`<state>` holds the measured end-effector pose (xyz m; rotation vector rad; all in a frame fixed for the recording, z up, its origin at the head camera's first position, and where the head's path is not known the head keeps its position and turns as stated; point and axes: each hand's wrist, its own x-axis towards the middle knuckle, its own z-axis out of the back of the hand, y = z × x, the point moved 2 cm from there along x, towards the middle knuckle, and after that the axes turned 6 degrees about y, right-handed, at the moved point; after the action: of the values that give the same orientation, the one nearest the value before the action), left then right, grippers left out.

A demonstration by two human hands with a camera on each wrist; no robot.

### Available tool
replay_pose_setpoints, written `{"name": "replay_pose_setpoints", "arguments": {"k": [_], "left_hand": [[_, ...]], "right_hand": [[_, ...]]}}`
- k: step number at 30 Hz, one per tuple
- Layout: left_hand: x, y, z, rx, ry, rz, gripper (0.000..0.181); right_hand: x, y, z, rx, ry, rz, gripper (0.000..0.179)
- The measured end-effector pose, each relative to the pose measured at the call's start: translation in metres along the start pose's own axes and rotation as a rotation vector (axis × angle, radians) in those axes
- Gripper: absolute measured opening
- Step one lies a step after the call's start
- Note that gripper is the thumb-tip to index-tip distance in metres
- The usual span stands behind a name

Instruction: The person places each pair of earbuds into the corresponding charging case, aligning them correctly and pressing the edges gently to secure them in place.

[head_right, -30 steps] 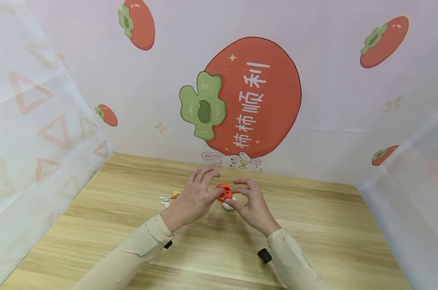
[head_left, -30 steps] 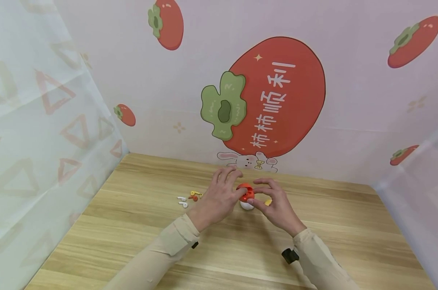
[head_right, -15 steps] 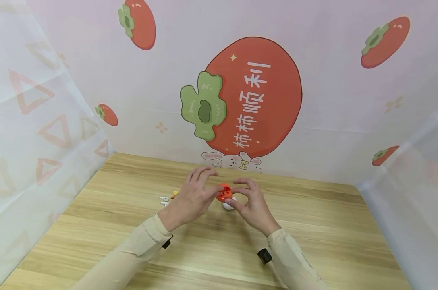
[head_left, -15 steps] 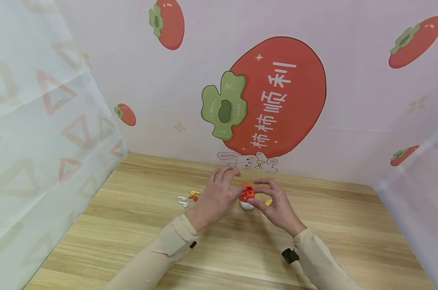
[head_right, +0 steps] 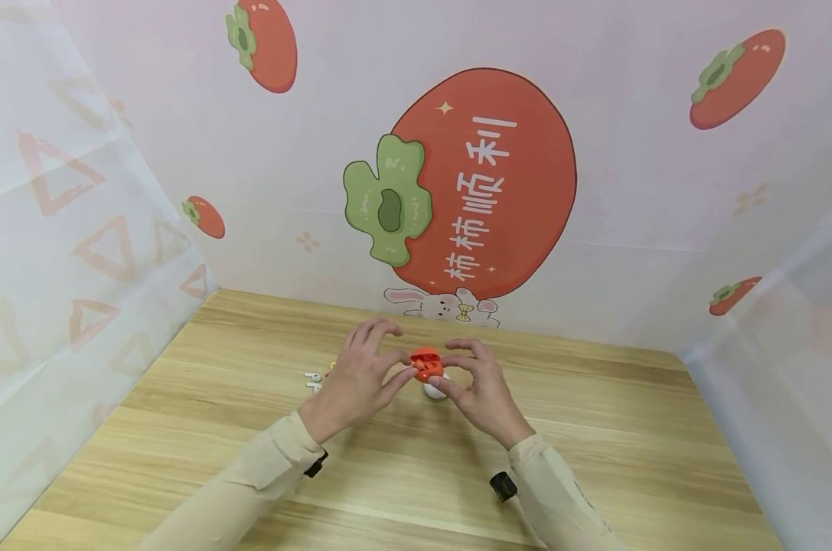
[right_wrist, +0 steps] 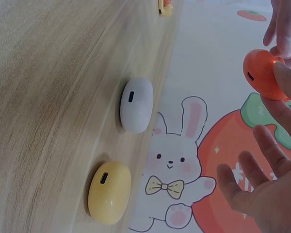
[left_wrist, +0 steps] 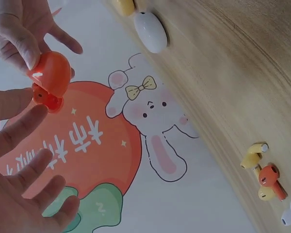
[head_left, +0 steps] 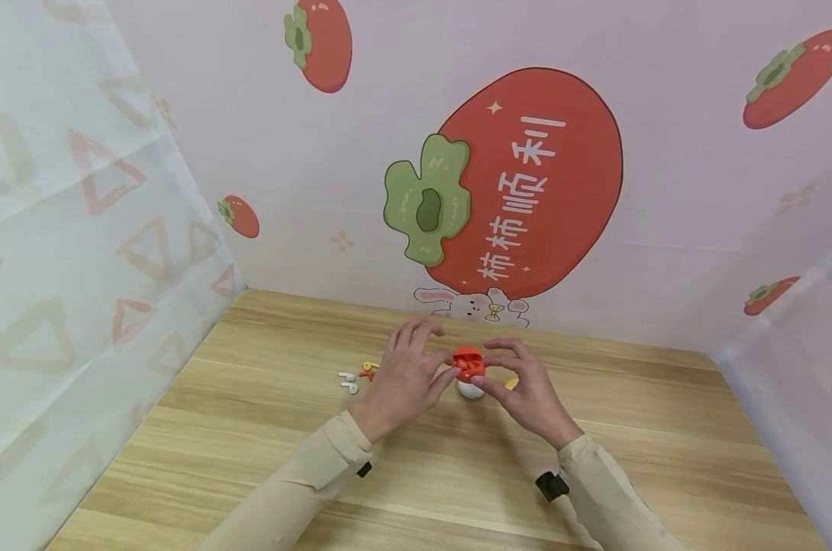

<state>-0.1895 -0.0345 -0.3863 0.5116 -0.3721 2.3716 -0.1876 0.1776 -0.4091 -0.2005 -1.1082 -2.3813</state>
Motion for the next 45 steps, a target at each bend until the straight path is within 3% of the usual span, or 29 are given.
{"name": "replay_pose_setpoints", "arguments": {"k": [10, 30, 45], "left_hand": [[0.0014, -0.0038, -0.0027, -0.028, 0.018, 0.033, 0.011], [0.0020, -0.0065, -0.0015, -0.051, 0.037, 0.081, 0.012], [0.0029, -0.0087, -0.0028, -0.202, 0.020, 0.181, 0.023]], "right_hand": [[-0.0005, 0.0001, -0.0013, 0.001, 0.014, -0.027, 0.027], [-0.0011, 0.0023, -0.0018, -0.012, 0.002, 0.013, 0.024], [0.0014, 0.0030, -0.0030, -0.009, 0.018, -0.006, 0.027]]}}
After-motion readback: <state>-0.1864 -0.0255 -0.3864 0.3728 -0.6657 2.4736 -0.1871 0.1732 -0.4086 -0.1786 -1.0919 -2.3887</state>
